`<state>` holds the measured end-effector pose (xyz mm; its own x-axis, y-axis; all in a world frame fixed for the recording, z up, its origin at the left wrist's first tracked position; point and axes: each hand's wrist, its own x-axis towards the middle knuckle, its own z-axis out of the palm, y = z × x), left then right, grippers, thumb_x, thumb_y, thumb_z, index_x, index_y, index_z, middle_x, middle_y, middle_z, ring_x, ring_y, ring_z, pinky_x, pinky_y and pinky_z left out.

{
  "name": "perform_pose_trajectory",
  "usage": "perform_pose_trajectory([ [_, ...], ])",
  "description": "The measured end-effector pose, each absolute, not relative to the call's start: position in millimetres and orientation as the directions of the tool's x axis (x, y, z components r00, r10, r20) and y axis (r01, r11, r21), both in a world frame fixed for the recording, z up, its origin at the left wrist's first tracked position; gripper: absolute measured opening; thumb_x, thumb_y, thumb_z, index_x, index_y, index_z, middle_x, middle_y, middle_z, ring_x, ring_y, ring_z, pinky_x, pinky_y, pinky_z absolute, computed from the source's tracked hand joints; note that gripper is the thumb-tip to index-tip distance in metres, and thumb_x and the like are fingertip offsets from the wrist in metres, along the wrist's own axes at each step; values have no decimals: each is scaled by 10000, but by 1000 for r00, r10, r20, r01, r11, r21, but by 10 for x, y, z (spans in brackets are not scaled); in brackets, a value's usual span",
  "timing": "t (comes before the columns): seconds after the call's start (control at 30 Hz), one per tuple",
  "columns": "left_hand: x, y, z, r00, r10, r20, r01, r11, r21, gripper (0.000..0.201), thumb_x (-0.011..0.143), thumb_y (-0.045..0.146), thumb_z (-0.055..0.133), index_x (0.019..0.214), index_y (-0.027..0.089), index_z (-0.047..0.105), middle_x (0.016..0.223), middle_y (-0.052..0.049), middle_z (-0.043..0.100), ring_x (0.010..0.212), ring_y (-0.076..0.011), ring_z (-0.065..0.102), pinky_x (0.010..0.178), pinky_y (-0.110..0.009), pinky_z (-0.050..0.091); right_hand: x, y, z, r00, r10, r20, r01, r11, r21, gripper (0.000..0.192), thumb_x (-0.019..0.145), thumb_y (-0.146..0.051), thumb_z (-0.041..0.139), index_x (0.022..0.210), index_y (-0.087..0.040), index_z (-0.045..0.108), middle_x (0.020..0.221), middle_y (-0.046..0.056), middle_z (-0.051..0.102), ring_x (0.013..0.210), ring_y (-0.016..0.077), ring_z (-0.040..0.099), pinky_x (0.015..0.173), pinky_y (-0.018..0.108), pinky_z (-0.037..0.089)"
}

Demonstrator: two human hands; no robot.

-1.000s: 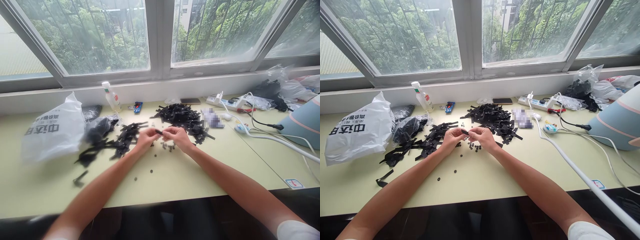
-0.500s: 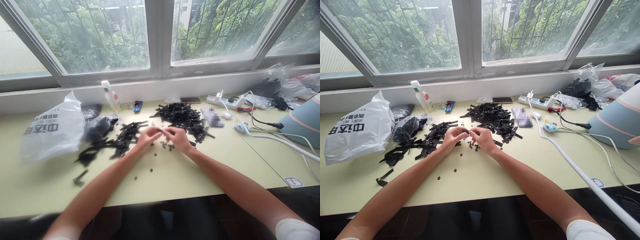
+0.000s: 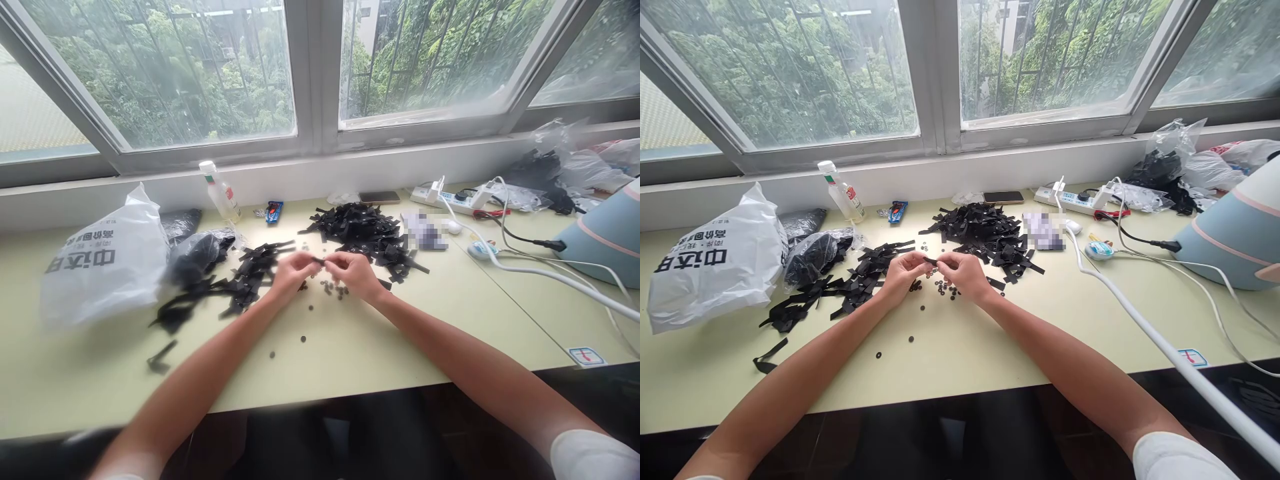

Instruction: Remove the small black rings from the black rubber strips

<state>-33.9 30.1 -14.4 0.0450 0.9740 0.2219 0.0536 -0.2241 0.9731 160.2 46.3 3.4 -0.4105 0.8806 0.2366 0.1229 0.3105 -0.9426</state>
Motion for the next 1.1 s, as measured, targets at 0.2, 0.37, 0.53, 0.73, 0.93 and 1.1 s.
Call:
perform_pose_trajectory([
  [0.2,-334,298,-158,37,970,240,93,-242,966,258,767,364,803,874,148,713,778,-42,699,698,-137,628,665,-276,511,1602,456,31,-409,878,249,126,325,-937,257,863,-420,646,955,-210,762,772,30,715,557,143,597,507,263,488],
  [0.37,-332,300,-165,39,968,247,63,-249,966,263,759,362,808,844,143,689,768,-40,694,683,-137,631,654,-276,514,1604,453,29,-417,875,244,133,324,-937,246,872,-385,637,982,-206,766,786,27,723,564,137,602,510,255,496],
  [0.53,-319,282,-178,76,955,285,178,-294,939,247,847,331,718,1014,162,651,788,-29,685,693,-142,628,648,-280,517,1628,517,11,-386,902,195,126,261,-957,216,831,-379,688,904,-188,758,787,37,720,568,132,610,507,248,503],
  [0.73,-342,229,-173,433,826,360,572,-561,599,252,917,193,558,1118,177,709,970,-86,638,850,-181,581,756,-326,509,1727,697,-20,-249,962,115,-19,114,-993,199,795,-351,718,815,-156,683,656,17,647,548,113,568,519,239,499],
  [0.93,-395,223,-143,605,740,293,601,-666,441,330,947,170,532,1206,272,708,1005,-84,602,956,-209,566,809,-339,489,1728,708,-53,-262,958,119,9,126,-992,188,814,-352,692,791,-173,639,623,-8,609,508,99,530,499,236,460],
  [1.1,-422,253,-172,589,742,319,570,-662,486,214,937,195,593,1054,256,761,970,-74,613,923,-192,580,798,-316,496,1702,660,-17,-274,955,116,90,145,-985,196,815,-365,678,793,-175,635,620,-13,595,493,100,504,482,245,448],
])
